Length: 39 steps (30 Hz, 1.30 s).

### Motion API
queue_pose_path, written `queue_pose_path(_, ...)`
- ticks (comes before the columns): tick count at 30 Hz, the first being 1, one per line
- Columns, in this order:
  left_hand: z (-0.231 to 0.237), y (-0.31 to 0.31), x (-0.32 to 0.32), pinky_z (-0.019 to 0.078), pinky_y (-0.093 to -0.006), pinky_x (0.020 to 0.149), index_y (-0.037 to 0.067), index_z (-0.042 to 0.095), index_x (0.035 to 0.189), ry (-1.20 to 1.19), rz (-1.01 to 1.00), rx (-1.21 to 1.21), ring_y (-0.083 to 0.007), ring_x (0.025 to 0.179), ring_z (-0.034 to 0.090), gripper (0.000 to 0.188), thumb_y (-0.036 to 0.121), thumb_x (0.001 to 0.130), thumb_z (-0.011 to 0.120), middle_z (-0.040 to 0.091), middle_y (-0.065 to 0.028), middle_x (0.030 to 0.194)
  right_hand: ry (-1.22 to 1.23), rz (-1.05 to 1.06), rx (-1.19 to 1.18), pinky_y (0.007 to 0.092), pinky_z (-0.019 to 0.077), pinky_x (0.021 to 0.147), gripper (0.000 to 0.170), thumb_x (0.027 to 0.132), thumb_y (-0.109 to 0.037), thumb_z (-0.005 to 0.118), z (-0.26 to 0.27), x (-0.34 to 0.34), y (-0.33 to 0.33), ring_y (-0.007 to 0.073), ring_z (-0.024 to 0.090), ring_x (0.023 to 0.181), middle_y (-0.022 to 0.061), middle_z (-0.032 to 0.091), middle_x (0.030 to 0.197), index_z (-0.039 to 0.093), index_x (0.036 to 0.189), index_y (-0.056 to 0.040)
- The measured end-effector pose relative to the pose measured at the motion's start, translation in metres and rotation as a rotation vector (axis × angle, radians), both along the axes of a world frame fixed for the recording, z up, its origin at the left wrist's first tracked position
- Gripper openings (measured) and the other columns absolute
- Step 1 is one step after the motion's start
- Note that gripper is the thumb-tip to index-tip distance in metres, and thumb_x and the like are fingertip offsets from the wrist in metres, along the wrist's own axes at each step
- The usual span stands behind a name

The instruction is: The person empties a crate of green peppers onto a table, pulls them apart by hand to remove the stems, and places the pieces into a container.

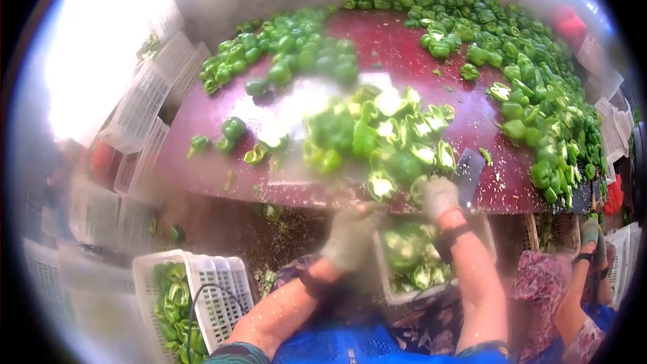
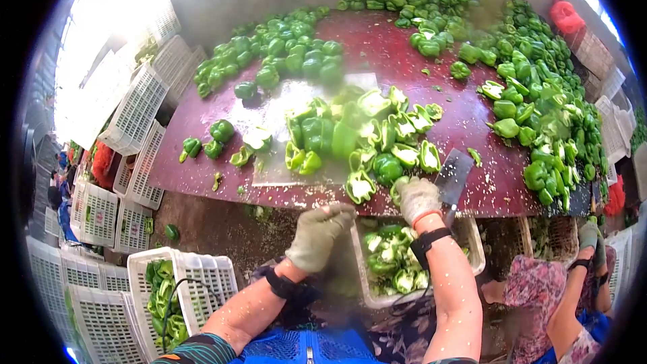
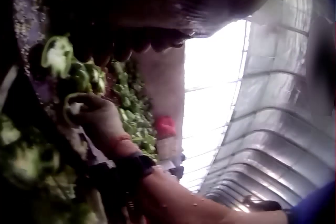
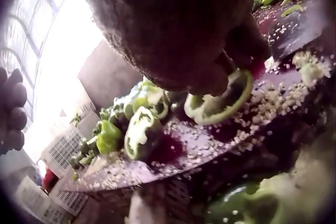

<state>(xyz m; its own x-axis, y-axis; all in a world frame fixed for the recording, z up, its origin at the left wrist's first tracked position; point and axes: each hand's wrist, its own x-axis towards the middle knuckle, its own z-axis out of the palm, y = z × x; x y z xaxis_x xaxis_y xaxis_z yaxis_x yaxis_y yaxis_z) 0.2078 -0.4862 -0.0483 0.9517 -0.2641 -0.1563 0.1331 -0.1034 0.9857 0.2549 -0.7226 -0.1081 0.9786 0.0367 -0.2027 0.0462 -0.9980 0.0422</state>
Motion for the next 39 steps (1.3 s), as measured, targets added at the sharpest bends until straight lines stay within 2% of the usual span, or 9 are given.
queue_pose_path(5, 0.01, -0.026, 0.025, 0.0524, -0.0234, 0.076, -0.002, 0.069, 0.109, 0.425, 0.073, -0.264, -0.012, 0.085, 0.064, 0.018, 0.004, 0.095, 0.061, 0.069, -0.0063, 0.096, 0.025, -0.033, 0.039, 0.0451, 0.0558, 0.075, 0.019, 0.092, -0.02, 0.054, -0.014, 0.017, 0.004, 0.0297, 0.07, 0.096, 0.009, 0.072, 0.103, 0.068, 0.105, -0.0164)
queue_pose_path(10, -0.026, -0.042, 0.037, 0.0519, -0.0244, 0.071, -0.002, 0.067, 0.114, 0.143, -0.088, 0.014, -0.0113, 0.08, 0.062, 0.021, 0.007, 0.096, 0.06, 0.069, -0.0064, 0.099, 0.129, -0.158, -0.099, 0.045, 0.0567, 0.074, 0.024, 0.091, -0.017, 0.054, -0.008, 0.024, 0.023, 0.0292, 0.072, 0.098, 0.0104, 0.074, 0.1, 0.07, 0.108, -0.0117)
queue_pose_path(16, -0.078, -0.041, 0.046, 0.0561, -0.0314, 0.079, 0.0, 0.059, 0.126, 0.082, -0.077, -0.062, -0.0206, 0.094, 0.063, 0.035, 0.015, 0.095, 0.063, 0.062, -0.0135, 0.119, -0.12, -0.519, 0.554, 0.046, 0.0525, 0.083, 0.027, 0.089, -0.034, 0.06, 0.01, -0.01, 0.008, 0.04, 0.068, 0.093, 0.0194, 0.071, 0.094, 0.062, 0.109, -0.0172)
queue_pose_path(18, -0.06, -0.044, 0.048, 0.0555, -0.036, 0.087, 0.003, 0.053, 0.131, 0.247, -0.109, -0.183, -0.0266, 0.105, 0.062, 0.046, 0.021, 0.092, 0.067, 0.058, -0.0143, 0.126, -0.231, -0.406, 0.738, 0.0455, 0.0525, 0.077, 0.025, 0.088, -0.029, 0.061, 0.063, -0.047, 0.031, 0.0374, 0.068, 0.087, 0.0172, 0.07, 0.09, 0.062, 0.11, -0.0176)
queue_pose_path(21, -0.018, -0.054, 0.028, 0.052, -0.0317, 0.089, 0.008, 0.05, 0.133, 0.516, -0.209, -0.665, -0.0196, 0.104, 0.06, 0.042, 0.039, 0.105, 0.046, 0.06, -0.0068, 0.119, -0.555, -0.123, 0.899, 0.0455, 0.052, 0.069, 0.02, 0.09, -0.021, 0.057, 0.069, -0.08, 0.052, 0.0362, 0.066, 0.076, 0.0151, 0.067, 0.083, 0.062, 0.108, -0.0163)
queue_pose_path(27, -0.027, -0.054, 0.012, 0.0482, -0.0341, 0.101, 0.006, 0.054, 0.134, 0.277, -0.289, -0.324, -0.021, 0.112, 0.06, 0.044, 0.038, 0.105, 0.047, 0.064, -0.0083, 0.118, -0.321, -0.122, 0.521, 0.0434, 0.0547, 0.068, 0.017, 0.09, -0.026, 0.06, 0.075, -0.094, 0.056, 0.0303, 0.069, 0.078, 0.0115, 0.068, 0.081, 0.06, 0.096, -0.0102)
queue_pose_path(32, -0.055, -0.063, 0.016, 0.048, -0.0365, 0.098, 0.003, 0.054, 0.132, -0.303, -0.368, 0.123, -0.0248, 0.111, 0.06, 0.04, 0.025, 0.099, 0.049, 0.064, -0.0124, 0.118, -0.379, -0.026, 0.4, 0.0445, 0.0561, 0.066, 0.021, 0.095, -0.02, 0.048, 0.011, -0.082, 0.048, 0.0346, 0.07, 0.074, 0.0154, 0.069, 0.083, 0.058, 0.096, -0.0023)
queue_pose_path(36, -0.042, -0.079, 0.018, 0.0483, -0.0396, 0.094, -0.002, 0.053, 0.13, -0.425, -0.404, 0.256, -0.0332, 0.109, 0.061, 0.037, 0.005, 0.096, 0.04, 0.064, -0.0194, 0.116, -0.252, -0.136, 0.404, 0.0453, 0.0559, 0.067, 0.024, 0.096, -0.021, 0.045, 0.036, -0.085, 0.04, 0.0351, 0.07, 0.076, 0.0175, 0.069, 0.083, 0.058, 0.098, -0.0015)
queue_pose_path(39, -0.044, -0.087, 0.019, 0.0489, -0.0364, 0.095, -0.002, 0.054, 0.13, -0.172, -0.35, 0.084, -0.0288, 0.109, 0.061, 0.036, 0.012, 0.098, 0.045, 0.064, -0.0162, 0.117, -0.223, -0.195, 0.466, 0.0451, 0.0557, 0.07, 0.023, 0.094, -0.022, 0.049, 0.04, -0.084, 0.033, 0.0361, 0.07, 0.079, 0.0188, 0.07, 0.085, 0.058, 0.1, -0.0015)
